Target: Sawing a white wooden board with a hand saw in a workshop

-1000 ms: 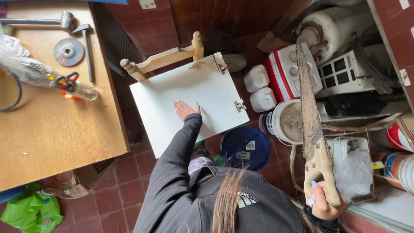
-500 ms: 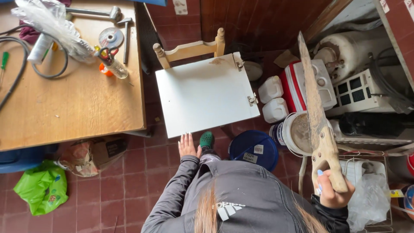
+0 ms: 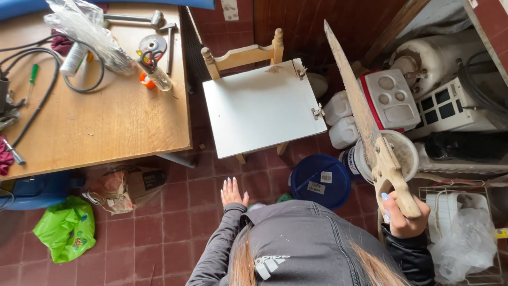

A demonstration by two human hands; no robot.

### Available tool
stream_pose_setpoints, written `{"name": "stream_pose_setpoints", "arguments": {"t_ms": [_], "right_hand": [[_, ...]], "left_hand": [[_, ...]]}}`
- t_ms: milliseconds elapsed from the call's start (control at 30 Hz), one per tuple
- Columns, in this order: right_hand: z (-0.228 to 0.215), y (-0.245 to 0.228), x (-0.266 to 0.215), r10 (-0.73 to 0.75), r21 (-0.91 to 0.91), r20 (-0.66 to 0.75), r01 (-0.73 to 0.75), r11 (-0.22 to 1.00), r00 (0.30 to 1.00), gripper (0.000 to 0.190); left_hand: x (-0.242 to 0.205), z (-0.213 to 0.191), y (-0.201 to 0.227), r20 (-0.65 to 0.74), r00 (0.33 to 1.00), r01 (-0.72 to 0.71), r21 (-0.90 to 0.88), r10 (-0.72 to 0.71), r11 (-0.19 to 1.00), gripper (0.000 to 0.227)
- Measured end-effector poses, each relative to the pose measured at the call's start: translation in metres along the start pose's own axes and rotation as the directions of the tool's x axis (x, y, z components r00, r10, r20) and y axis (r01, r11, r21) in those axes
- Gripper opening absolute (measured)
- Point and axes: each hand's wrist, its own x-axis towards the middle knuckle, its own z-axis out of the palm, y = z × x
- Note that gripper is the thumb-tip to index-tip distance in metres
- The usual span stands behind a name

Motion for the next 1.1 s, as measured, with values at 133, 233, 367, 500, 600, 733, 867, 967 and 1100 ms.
{"name": "stream_pose_setpoints", "arguments": {"t_ms": [133, 233, 367, 500, 600, 733, 867, 967, 1100], "right_hand": [[0.010, -0.029, -0.007, 0.468, 0.119, 0.019, -0.466, 0.877, 0.884, 0.010], [0.009, -0.070, 0.017, 0.678, 0.189, 0.030, -0.670, 0.718, 0.735, 0.012], [0.004, -0.128, 0.063, 0.858, 0.315, 0.137, -0.843, 0.436, 0.495, 0.025], [0.012, -0.130, 0.024, 0.759, 0.176, 0.121, -0.767, 0.618, 0.639, 0.025], [0.020, -0.120, 0.003, 0.056, -0.075, 0.018, -0.054, 0.996, 0.998, 0.036], [0.030, -0.110, -0.006, 0.033, -0.033, -0.003, -0.034, 0.999, 0.999, 0.051], [0.035, -0.121, 0.020, 0.716, 0.183, 0.116, -0.724, 0.666, 0.688, 0.015], [0.032, -0.111, 0.028, 0.733, 0.223, 0.134, -0.741, 0.634, 0.667, 0.019], [0.026, -0.089, 0.034, 0.751, 0.263, 0.167, -0.763, 0.591, 0.639, 0.024]], "left_hand": [[-0.029, 0.005, -0.023, 0.042, 0.999, 0.005, 0.002, -0.005, 1.000, 0.098], [-0.058, -0.002, -0.053, 0.050, 0.998, 0.026, -0.002, -0.026, 1.000, 0.099], [-0.097, -0.011, -0.097, 0.190, 0.968, 0.173, -0.017, -0.166, 0.985, 0.097], [-0.124, -0.009, -0.120, 0.201, 0.953, 0.223, 0.042, -0.227, 0.974, 0.099], [-0.133, -0.006, -0.127, 0.159, 0.965, 0.212, -0.001, -0.209, 0.977, 0.092], [-0.136, -0.008, -0.129, 0.169, 0.947, 0.289, -0.068, -0.274, 0.955, 0.093], [-0.127, -0.009, -0.125, 0.163, 0.940, 0.314, -0.068, -0.300, 0.947, 0.095], [-0.120, -0.004, -0.116, 0.112, 0.950, 0.301, -0.086, -0.291, 0.950, 0.097], [-0.101, 0.002, -0.083, 0.101, 0.940, 0.336, -0.087, -0.327, 0.938, 0.093]]}}
